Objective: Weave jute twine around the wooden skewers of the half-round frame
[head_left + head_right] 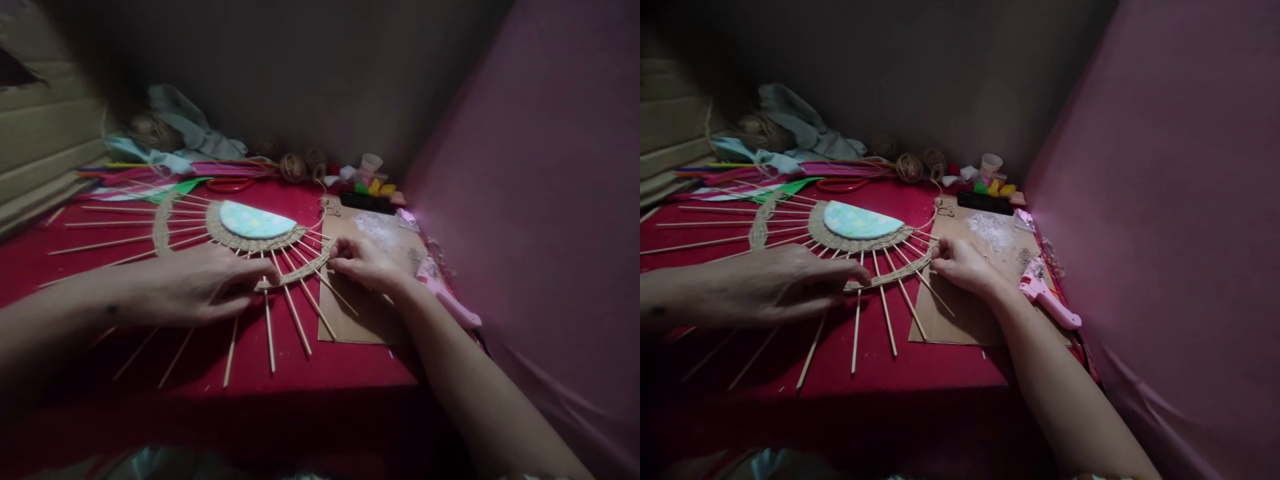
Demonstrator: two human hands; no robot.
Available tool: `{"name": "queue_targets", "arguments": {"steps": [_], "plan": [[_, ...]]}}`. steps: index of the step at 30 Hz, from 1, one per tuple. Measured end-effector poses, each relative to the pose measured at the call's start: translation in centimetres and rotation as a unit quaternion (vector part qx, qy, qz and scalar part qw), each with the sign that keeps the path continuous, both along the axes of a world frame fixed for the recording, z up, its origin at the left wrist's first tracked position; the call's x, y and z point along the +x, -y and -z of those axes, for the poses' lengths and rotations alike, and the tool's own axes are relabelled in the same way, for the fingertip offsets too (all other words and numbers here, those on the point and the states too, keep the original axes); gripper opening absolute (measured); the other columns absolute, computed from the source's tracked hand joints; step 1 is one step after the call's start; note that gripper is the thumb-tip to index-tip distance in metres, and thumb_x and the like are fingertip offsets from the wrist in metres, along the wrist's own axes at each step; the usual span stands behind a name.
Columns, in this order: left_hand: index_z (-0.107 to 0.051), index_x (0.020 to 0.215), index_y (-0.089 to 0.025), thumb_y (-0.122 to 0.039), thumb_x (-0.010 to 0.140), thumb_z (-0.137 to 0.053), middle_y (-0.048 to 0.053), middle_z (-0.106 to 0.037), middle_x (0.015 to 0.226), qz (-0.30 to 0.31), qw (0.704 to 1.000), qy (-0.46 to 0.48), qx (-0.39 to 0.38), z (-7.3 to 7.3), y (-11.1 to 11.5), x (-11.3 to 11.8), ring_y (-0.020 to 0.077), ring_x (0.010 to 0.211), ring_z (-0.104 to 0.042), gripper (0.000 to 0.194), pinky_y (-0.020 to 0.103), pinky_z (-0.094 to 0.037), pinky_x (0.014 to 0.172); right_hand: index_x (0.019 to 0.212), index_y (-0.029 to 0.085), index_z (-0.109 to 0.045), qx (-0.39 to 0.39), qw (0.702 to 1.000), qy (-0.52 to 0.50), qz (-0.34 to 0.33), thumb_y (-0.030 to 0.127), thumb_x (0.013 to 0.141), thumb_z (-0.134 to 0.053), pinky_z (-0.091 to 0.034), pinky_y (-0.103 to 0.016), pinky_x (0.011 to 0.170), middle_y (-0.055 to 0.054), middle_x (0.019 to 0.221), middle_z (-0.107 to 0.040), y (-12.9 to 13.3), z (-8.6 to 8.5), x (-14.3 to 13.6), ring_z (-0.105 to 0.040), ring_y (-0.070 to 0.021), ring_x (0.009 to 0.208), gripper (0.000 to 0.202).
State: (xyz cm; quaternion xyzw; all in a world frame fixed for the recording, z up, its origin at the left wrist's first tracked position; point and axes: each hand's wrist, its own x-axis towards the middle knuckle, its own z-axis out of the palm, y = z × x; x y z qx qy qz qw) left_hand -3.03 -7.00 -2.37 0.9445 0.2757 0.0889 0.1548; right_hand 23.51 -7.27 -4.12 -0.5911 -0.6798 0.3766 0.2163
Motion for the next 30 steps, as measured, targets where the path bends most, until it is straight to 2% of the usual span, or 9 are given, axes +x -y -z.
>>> {"name": "queue_targets", "arguments": {"steps": [2, 4, 8, 12, 16, 21, 24, 30], "plan": [[-0.061, 0.106, -0.021, -0.022, 0.092, -0.048, 0.001, -0.066, 0.073, 0.019, 0.998, -0.033, -0.042, 0.0, -0.1, 0.0, 0.0114, 0.058, -0.055, 0.019, 0.02, -0.034, 0.052, 0.076, 0.018, -0.053, 0.065, 0.998, 0.018, 0.007, 0.009, 0.071, -0.054, -0.036, -0.022, 0.054, 0.004, 0.064, -0.053, 0.1, 0.7, 0.2, -0.048, -0.0097, 0.058, 0.01], [-0.062, 0.099, -0.021, -0.024, 0.092, -0.047, 0.001, -0.066, 0.074, 0.05, 0.995, -0.056, -0.065, 0.3, -0.6, -0.1, 0.0112, 0.058, -0.056, 0.017, 0.02, -0.035, 0.052, 0.077, 0.018, -0.056, 0.105, 0.994, 0.041, 0.002, 0.008, 0.068, -0.053, -0.038, -0.023, 0.06, 0.002, 0.069, -0.057, 0.1, 1.2, 0.3, -0.052, -0.0114, 0.065, 0.013], [-0.063, 0.089, -0.02, -0.026, 0.092, -0.047, 0.001, -0.066, 0.069, 0.089, 0.994, -0.03, -0.058, 0.9, -1.0, -0.2, 0.0097, 0.054, -0.055, 0.018, 0.02, -0.036, 0.049, 0.078, 0.017, -0.058, 0.117, 0.991, 0.058, -0.009, 0.007, 0.07, -0.051, -0.039, -0.025, 0.063, 0.0, 0.073, -0.061, 0.4, 1.1, 0.0, -0.054, -0.0124, 0.068, 0.015], [-0.064, 0.101, -0.021, -0.024, 0.092, -0.048, 0.0, -0.067, 0.071, 0.109, 0.993, 0.014, -0.036, 1.1, -0.5, -0.2, 0.0092, 0.053, -0.056, 0.018, 0.021, -0.037, 0.048, 0.078, 0.017, -0.061, 0.15, 0.986, 0.057, -0.035, 0.012, 0.076, -0.051, -0.04, -0.026, 0.065, 0.0, 0.072, -0.062, 1.4, 0.3, -0.4, -0.055, -0.0125, 0.068, 0.011], [-0.064, 0.1, -0.019, -0.02, 0.091, -0.05, 0.001, -0.068, 0.073, 0.124, 0.992, 0.027, -0.022, 1.1, -0.3, -0.1, 0.0094, 0.054, -0.057, 0.017, 0.02, -0.039, 0.05, 0.081, 0.017, -0.062, 0.175, 0.982, 0.011, -0.075, 0.014, 0.079, -0.052, -0.043, -0.026, 0.068, -0.001, 0.076, -0.063, 2.3, 0.0, -1.0, -0.057, -0.0127, 0.073, 0.01], [-0.065, 0.095, -0.019, -0.017, 0.09, -0.051, -0.001, -0.066, 0.073, 0.127, 0.991, 0.028, -0.044, 0.9, -0.4, -0.1, 0.0089, 0.059, -0.058, 0.015, 0.019, -0.04, 0.056, 0.083, 0.016, -0.063, 0.229, 0.965, -0.005, -0.131, 0.005, 0.075, -0.055, -0.044, -0.024, 0.068, 0.0, 0.08, -0.063, 2.8, 0.5, -2.1, -0.057, -0.011, 0.074, 0.017], [-0.066, 0.088, -0.018, -0.017, 0.091, -0.051, -0.002, -0.065, 0.071, 0.122, 0.991, 0.033, -0.051, 0.7, -0.5, -0.1, 0.0077, 0.059, -0.054, 0.016, 0.018, -0.038, 0.056, 0.085, 0.015, -0.064, 0.248, 0.956, -0.016, -0.159, 0.004, 0.078, -0.054, -0.045, -0.023, 0.069, -0.001, 0.082, -0.063, 2.8, 0.7, -2.7, -0.058, -0.0104, 0.075, 0.018], [-0.067, 0.091, -0.018, -0.019, 0.089, -0.056, -0.001, -0.065, 0.073, 0.127, 0.987, 0.054, -0.079, 0.3, -0.2, 0.2, 0.0083, 0.063, -0.054, 0.012, 0.018, -0.04, 0.06, 0.088, 0.014, -0.067, 0.238, 0.949, 0.047, -0.199, 0.006, 0.081, -0.054, -0.046, -0.025, 0.073, -0.005, 0.087, -0.066, 3.0, 0.5, -3.2, -0.058, -0.0123, 0.078, 0.017]]}}
